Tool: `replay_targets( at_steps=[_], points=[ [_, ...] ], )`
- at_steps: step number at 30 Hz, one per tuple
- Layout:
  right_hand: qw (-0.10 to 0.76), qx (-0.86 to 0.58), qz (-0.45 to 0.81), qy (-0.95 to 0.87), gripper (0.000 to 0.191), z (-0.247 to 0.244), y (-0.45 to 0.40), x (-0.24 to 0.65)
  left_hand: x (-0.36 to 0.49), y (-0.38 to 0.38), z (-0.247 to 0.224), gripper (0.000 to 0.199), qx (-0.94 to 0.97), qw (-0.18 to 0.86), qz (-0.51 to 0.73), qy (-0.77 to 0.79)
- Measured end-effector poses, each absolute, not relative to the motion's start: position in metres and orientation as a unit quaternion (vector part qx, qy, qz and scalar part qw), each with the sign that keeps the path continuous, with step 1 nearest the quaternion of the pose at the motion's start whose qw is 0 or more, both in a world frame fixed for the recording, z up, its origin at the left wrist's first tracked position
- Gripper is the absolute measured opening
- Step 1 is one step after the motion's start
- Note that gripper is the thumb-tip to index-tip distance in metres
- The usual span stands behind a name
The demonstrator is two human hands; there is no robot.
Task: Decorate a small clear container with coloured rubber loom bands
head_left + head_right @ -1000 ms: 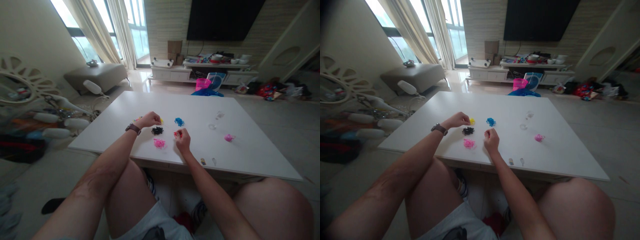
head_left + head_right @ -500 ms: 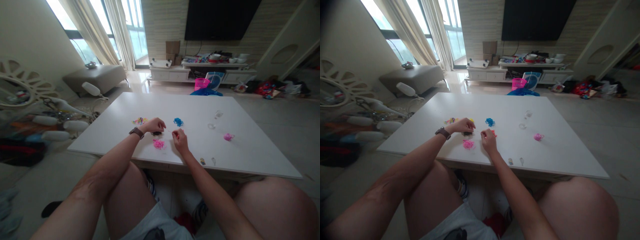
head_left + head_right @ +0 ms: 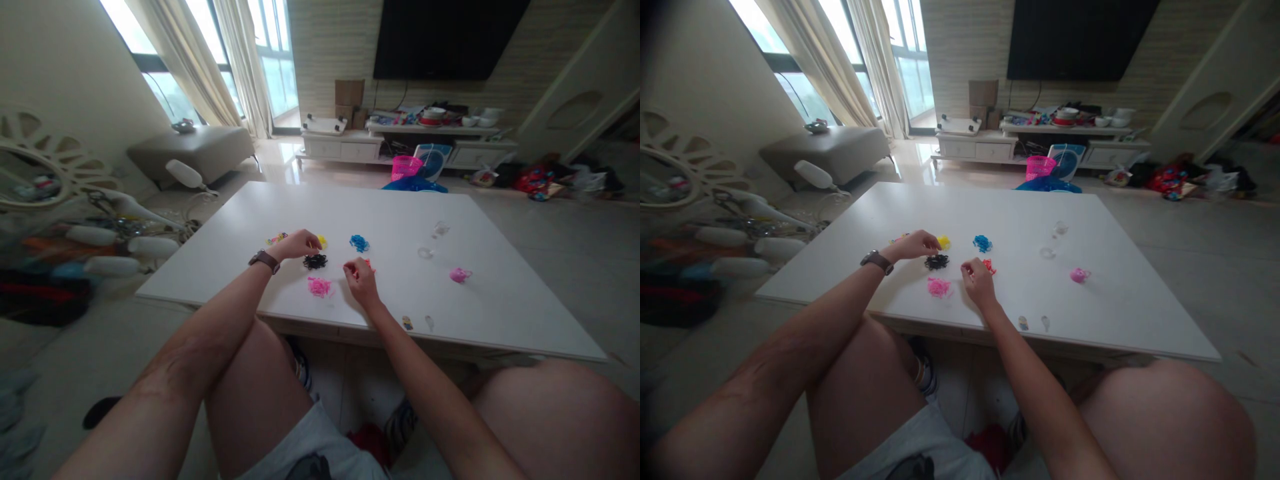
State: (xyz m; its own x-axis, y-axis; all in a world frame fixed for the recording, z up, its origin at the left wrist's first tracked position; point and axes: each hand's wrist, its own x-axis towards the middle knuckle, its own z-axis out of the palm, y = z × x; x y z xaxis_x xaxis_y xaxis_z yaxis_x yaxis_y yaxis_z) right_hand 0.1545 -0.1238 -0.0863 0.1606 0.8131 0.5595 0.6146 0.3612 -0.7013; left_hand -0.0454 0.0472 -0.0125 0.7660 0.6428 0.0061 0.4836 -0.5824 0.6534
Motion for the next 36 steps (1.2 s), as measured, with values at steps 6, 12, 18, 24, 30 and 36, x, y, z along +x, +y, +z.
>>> replay_targets(
  at_steps=[6,12,18,24,30,36],
  points=[
    [0.484,-0.532,0.135,-0.681,0.009,-0.081,-0.129,0.155,-0.067,0.054,0.000,0.023,0.828,0.360,0.164,0.398],
    [0.403,-0.473,0.189,-0.761,0.013,-0.077,-0.134,0.154,-0.089,0.058,0.005,0.019,0.741,0.389,0.229,0.497],
    [0.367,-0.488,0.193,-0.768,0.011,-0.077,-0.133,0.152,-0.100,0.055,0.007,0.018,0.698,0.411,0.249,0.530],
    [0.391,-0.495,0.218,-0.745,0.012,-0.080,-0.134,0.156,-0.105,0.056,0.008,0.018,0.686,0.425,0.247,0.536],
    [0.364,-0.476,0.264,-0.756,0.015,-0.080,-0.135,0.158,-0.113,0.061,0.002,0.019,0.623,0.412,0.264,0.611],
    [0.405,-0.501,0.227,-0.730,0.010,-0.080,-0.135,0.159,-0.123,0.066,-0.005,0.020,0.606,0.382,0.248,0.652]
  ],
)
